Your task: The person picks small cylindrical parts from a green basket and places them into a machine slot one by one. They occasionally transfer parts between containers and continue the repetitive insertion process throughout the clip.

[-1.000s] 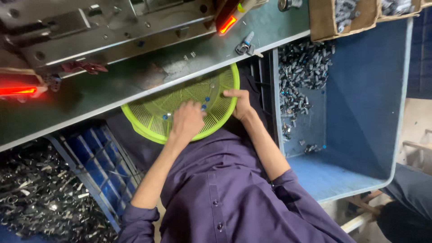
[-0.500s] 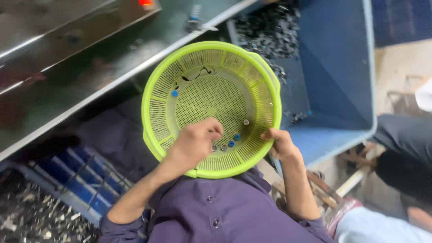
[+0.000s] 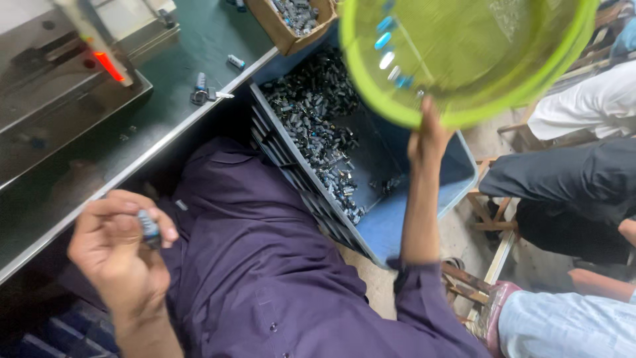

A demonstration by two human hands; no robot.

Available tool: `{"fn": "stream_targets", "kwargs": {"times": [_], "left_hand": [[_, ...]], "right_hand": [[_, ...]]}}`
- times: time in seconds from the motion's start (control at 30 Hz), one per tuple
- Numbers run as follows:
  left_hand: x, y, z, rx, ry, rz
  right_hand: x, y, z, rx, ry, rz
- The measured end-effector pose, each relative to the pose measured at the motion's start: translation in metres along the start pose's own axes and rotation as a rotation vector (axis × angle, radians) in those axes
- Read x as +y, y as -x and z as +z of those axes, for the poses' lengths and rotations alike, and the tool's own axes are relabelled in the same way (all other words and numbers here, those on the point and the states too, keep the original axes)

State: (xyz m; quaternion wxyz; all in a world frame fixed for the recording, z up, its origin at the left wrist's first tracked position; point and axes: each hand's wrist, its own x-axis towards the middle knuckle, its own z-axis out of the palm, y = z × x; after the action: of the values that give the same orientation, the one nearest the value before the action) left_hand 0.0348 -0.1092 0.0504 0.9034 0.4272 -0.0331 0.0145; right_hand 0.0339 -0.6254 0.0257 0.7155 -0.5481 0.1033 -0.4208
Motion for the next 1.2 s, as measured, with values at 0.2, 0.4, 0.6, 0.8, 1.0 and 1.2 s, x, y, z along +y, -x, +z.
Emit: {"fn": "stream_targets", "kwargs": {"times": [0.2, 0.4, 0.6, 0.8, 1.0, 1.2], "left_hand": [[-0.029, 0.032, -0.012, 0.056, -0.068, -0.059], [-0.062, 0.065, -0.040, 0.177, -0.150, -0.168], [-0.076, 0.076, -0.082, 0.324, -0.126, -0.282], [-0.093, 0.044, -0.121, 0.303, -0.738, -0.052], [-0.140, -0.012, -0.132, 0.010, -1.552, -0.216], [-0.174, -0.040, -0.128, -0.288, -1.639, -0.195]], "right_hand": [[-0.012, -0.128, 0.094, -0.096, 0.579, -0.748], [0.006, -0.143, 0.167, -0.231, 0.994, -0.959], [0.032, -0.166, 0.150, -0.105, 1.480, -1.105], [0.003, -0.125, 0.053, -0.212, 0.719, -0.337], [-0.096, 0.002, -0.008, -0.499, 0.176, 0.240], [-0.109, 0.139, -0.036, -0.511, 1.048, -0.037]]}}
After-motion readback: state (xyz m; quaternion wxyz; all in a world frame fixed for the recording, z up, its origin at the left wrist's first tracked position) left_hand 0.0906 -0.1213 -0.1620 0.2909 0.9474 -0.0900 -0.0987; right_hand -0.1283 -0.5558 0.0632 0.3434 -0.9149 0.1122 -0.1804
